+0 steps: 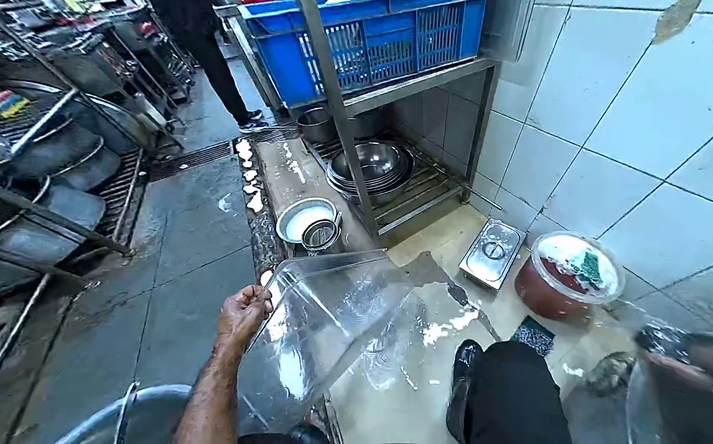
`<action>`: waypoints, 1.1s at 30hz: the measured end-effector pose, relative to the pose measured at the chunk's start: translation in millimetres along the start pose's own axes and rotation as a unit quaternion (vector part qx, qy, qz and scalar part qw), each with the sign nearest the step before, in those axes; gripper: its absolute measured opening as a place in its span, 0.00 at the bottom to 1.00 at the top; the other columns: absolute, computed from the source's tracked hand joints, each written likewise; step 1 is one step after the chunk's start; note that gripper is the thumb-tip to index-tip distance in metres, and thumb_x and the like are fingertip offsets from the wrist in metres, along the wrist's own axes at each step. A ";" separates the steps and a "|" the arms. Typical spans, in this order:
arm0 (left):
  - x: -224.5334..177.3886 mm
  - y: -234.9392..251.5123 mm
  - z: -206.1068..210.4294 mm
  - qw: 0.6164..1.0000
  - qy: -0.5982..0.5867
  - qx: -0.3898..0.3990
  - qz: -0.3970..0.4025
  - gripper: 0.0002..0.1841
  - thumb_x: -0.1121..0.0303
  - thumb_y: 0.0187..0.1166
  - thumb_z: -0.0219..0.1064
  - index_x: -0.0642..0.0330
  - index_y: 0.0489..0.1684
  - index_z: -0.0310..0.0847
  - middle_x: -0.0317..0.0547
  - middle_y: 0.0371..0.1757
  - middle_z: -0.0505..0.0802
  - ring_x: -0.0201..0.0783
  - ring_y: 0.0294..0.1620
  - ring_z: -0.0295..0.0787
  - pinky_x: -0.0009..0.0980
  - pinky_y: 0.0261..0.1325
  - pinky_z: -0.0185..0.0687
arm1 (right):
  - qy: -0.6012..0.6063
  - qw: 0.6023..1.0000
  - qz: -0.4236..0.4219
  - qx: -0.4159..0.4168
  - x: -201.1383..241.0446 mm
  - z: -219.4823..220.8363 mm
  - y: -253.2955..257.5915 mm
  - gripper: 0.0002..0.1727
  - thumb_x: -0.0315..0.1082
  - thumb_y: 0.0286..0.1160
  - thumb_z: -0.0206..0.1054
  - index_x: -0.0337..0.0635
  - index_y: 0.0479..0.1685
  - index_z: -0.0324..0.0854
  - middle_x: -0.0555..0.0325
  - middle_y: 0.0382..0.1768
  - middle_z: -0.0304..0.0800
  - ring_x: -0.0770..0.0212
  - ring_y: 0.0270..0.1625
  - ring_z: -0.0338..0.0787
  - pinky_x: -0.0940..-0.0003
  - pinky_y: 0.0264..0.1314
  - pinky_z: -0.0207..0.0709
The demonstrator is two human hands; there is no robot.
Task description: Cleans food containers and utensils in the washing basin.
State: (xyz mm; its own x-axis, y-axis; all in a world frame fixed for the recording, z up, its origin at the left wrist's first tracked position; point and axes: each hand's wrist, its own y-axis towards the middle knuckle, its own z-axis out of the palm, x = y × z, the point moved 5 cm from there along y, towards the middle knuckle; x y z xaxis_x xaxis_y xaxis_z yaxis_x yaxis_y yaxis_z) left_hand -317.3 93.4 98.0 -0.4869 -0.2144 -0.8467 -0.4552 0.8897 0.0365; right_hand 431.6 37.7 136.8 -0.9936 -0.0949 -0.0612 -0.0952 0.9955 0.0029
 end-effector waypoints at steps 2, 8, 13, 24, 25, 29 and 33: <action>-2.0 -0.8 -0.1 1.000 0.012 -0.005 -0.003 0.05 0.83 0.80 0.59 0.70 0.38 0.81 0.46 0.25 0.85 0.36 0.21 0.78 0.36 0.29 0.77 | -0.019 0.993 -0.096 -0.066 15.0 0.6 40.6 0.33 0.68 0.70 0.70 0.46 0.16 0.88 0.51 0.19 0.89 0.43 0.26 0.92 0.39 0.23 0.79; 7.5 6.0 -0.5 1.000 0.014 -0.011 -0.011 0.06 0.83 0.78 0.59 0.70 0.38 0.82 0.47 0.25 0.86 0.38 0.23 0.80 0.38 0.32 0.79 | -0.023 0.951 -0.308 0.017 153.4 -4.2 155.9 0.36 0.73 0.76 0.58 0.49 0.23 0.88 0.56 0.23 0.89 0.50 0.33 0.93 0.43 0.38 0.82; 7.9 7.7 1.3 1.000 0.008 -0.004 -0.023 0.06 0.83 0.80 0.59 0.70 0.39 0.82 0.49 0.27 0.87 0.39 0.23 0.80 0.39 0.31 0.79 | -0.004 0.897 -0.438 0.060 297.1 -23.9 200.8 0.38 0.71 0.77 0.60 0.43 0.22 0.87 0.52 0.22 0.89 0.46 0.34 0.92 0.40 0.41 0.79; 15.8 9.6 -6.5 0.999 -0.008 0.025 -0.030 0.07 0.83 0.77 0.59 0.67 0.36 0.83 0.47 0.27 0.88 0.38 0.23 0.81 0.36 0.30 0.79 | 0.019 0.849 -0.521 0.092 408.1 14.7 214.9 0.40 0.74 0.74 0.59 0.43 0.21 0.86 0.51 0.22 0.88 0.46 0.35 0.92 0.39 0.40 0.79; 16.6 9.7 -9.0 0.999 0.001 0.032 -0.025 0.06 0.83 0.77 0.59 0.68 0.37 0.83 0.49 0.28 0.88 0.40 0.25 0.82 0.39 0.32 0.80 | 0.018 0.853 -0.510 0.110 402.5 24.7 214.1 0.40 0.74 0.75 0.59 0.42 0.22 0.87 0.50 0.24 0.89 0.45 0.37 0.92 0.38 0.42 0.79; 26.9 12.2 -19.0 0.998 0.016 0.054 -0.004 0.06 0.82 0.71 0.59 0.67 0.33 0.83 0.48 0.28 0.88 0.41 0.28 0.84 0.43 0.36 0.81 | -0.025 0.875 -0.436 0.207 373.9 50.9 211.1 0.40 0.73 0.78 0.56 0.39 0.32 0.89 0.44 0.34 0.92 0.40 0.45 0.92 0.35 0.50 0.77; 29.7 13.5 -23.3 0.998 0.020 0.055 0.001 0.07 0.82 0.69 0.59 0.65 0.31 0.83 0.47 0.29 0.89 0.41 0.29 0.84 0.43 0.37 0.81 | -0.029 0.895 -0.394 0.205 342.8 63.9 213.8 0.41 0.75 0.76 0.57 0.42 0.30 0.89 0.46 0.32 0.92 0.42 0.44 0.93 0.37 0.49 0.78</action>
State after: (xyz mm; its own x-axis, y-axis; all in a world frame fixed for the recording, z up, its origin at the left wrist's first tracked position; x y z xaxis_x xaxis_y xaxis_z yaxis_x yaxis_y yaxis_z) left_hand -355.3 89.7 85.7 -0.5175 -0.2271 -0.8250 -0.3705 0.9286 -0.0231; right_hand 74.5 218.6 52.6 -0.6217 -0.7806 0.0652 -0.7231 0.5399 -0.4309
